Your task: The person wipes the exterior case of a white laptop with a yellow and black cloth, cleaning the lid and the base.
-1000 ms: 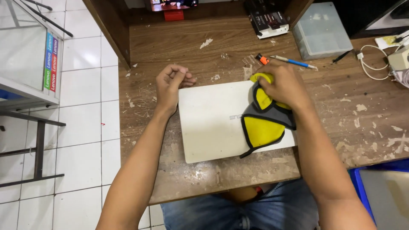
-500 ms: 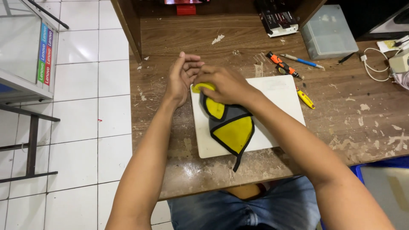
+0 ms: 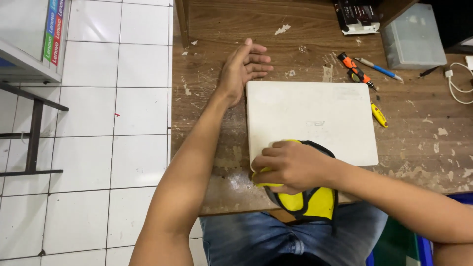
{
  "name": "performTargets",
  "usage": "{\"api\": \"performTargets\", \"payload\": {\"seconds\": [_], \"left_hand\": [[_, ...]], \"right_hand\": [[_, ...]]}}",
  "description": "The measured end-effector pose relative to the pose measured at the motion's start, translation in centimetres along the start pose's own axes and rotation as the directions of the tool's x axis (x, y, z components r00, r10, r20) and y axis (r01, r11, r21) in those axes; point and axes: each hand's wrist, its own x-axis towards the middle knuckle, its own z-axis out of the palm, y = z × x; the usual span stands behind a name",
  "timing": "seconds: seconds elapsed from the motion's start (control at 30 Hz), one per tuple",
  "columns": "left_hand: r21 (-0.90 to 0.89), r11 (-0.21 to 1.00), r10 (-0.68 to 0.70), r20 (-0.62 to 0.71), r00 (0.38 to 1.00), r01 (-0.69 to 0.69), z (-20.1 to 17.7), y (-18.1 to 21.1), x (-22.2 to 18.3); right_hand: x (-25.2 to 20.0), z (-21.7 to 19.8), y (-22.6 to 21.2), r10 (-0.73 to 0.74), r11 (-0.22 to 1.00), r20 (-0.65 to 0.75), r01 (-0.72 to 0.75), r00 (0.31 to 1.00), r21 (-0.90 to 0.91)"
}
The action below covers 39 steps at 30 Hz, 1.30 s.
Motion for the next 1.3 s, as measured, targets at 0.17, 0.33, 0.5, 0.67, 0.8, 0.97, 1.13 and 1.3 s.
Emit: {"api": "performTargets", "payload": {"seconds": [0.17,0.33,0.5,0.67,0.8,0.97,1.13,1.3], "left_hand": [[0.086,0.996,0.013,0.019,1.0,-0.015,0.0,0.8,-0.8],[0.335,0.914,0.184,0.159,0.97,-0.228,0.7,0.1,-1.2],[0.467,0.846,0.209,0.148,0.967,-0.255,1.1,-1.4,-1.0],[0.603,0.76,0.228,0.103,0.968,-0.243,2.0,-1.4,-1.7],[0.637,0.724,0.269,0.094,0.958,-0.266,2.7,-0.9,-2.1],[0.67,0.695,0.278,0.085,0.957,-0.261,2.9,-1.2,-1.7],[0.705,0.683,0.234,0.04,0.972,-0.193,3.1,-1.0,-2.1],[0.701,0.692,0.22,0.021,0.975,-0.171,3.0,-0.9,-1.9]], "right_hand": [[-0.8,0.6,0.8,0.198,0.979,-0.096,-0.201,0.975,-0.019],[-3.4,1.0,-0.7,0.318,0.932,-0.211,-0.345,0.924,-0.108],[-11.3,0.3,-0.5,0.572,0.778,-0.39,-0.628,0.721,-0.021],[-19.7,-0.6,1.5,0.726,0.573,-0.494,-0.818,0.478,0.051],[-22.0,-0.6,5.0,0.752,0.483,-0.551,-0.872,0.362,0.085],[-18.8,-2.2,7.9,0.758,0.435,-0.56,-0.899,0.336,0.05],[-13.8,-2.9,9.6,0.754,0.485,-0.492,-0.874,0.436,-0.032],[-6.9,-3.6,6.8,0.694,0.689,-0.312,-0.725,0.649,0.023]]}}
